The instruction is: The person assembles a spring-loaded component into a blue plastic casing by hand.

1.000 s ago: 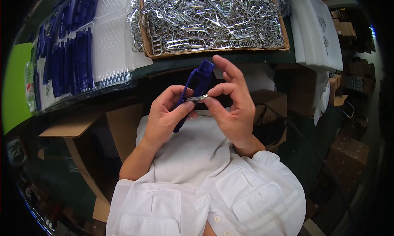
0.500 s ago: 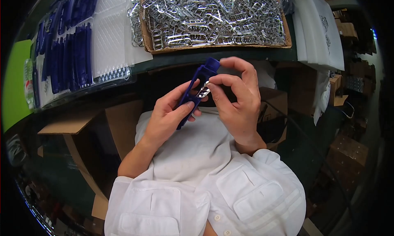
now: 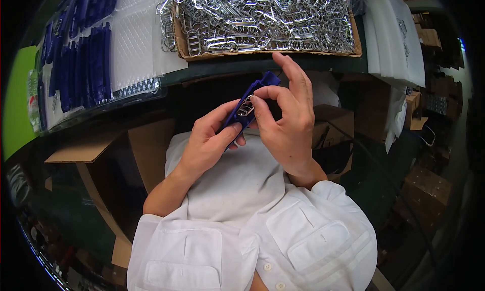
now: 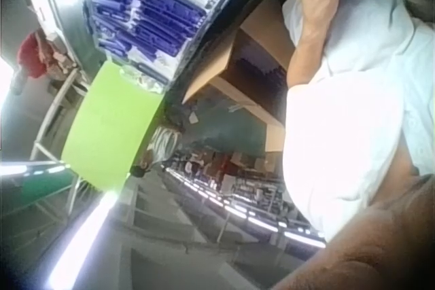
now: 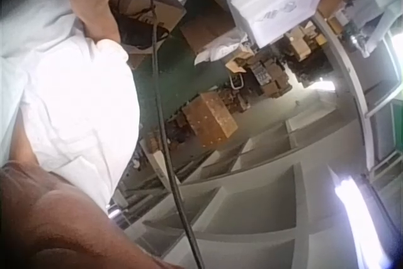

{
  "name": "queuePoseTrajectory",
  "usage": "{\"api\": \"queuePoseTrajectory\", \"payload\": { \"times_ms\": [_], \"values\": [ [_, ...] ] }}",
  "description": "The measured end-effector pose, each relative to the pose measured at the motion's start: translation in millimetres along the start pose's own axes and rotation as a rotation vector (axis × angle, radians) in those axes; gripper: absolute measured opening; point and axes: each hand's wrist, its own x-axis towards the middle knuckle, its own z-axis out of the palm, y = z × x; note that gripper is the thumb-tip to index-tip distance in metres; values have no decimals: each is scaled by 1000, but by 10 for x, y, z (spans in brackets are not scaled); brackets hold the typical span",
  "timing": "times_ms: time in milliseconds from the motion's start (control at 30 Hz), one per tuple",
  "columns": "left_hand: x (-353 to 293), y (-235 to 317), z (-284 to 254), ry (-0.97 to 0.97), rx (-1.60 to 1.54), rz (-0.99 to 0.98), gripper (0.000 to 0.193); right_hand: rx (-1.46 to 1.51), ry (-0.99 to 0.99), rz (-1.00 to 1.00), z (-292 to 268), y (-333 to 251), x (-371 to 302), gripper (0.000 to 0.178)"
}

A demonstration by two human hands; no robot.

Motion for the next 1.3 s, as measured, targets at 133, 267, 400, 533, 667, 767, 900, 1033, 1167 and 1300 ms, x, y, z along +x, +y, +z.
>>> {"api": "queuePoseTrajectory", "payload": {
  "times_ms": [133, 267, 400, 533, 667, 767, 900, 1033, 1167, 1300],
  "values": [
    [-4, -29, -14, 15, 27, -28, 48, -129, -6, -2, -24, -92, 12, 12],
    [-7, -57, -26, 16, 35, -26, 47, -197, 0, -28, -14, -100, 1, 13],
    [-15, -61, -21, 54, 46, -22, 46, -154, -14, -46, 24, -40, -12, 14],
    [14, -81, -10, 90, 100, 62, 37, -52, -34, -57, 78, 46, -23, 14],
    [76, -152, -7, 116, 196, 177, 28, -51, -28, -52, 92, 47, -53, 19],
    [76, -178, -12, 129, 226, 213, 24, -92, 19, 25, 127, -43, -86, 26],
    [69, -208, -26, 123, 213, 277, 22, 129, 272, 153, 132, -100, -42, 31],
    [45, -127, 28, 105, 303, 308, 21, 229, -57, 260, 82, 37, -130, 28],
    [66, -55, 99, 129, 327, 216, 21, 251, -77, 350, 85, 90, -164, 24],
    [116, -85, 96, 142, 366, 178, 21, 265, -72, 293, 108, 76, -181, 22]
  ]
}}
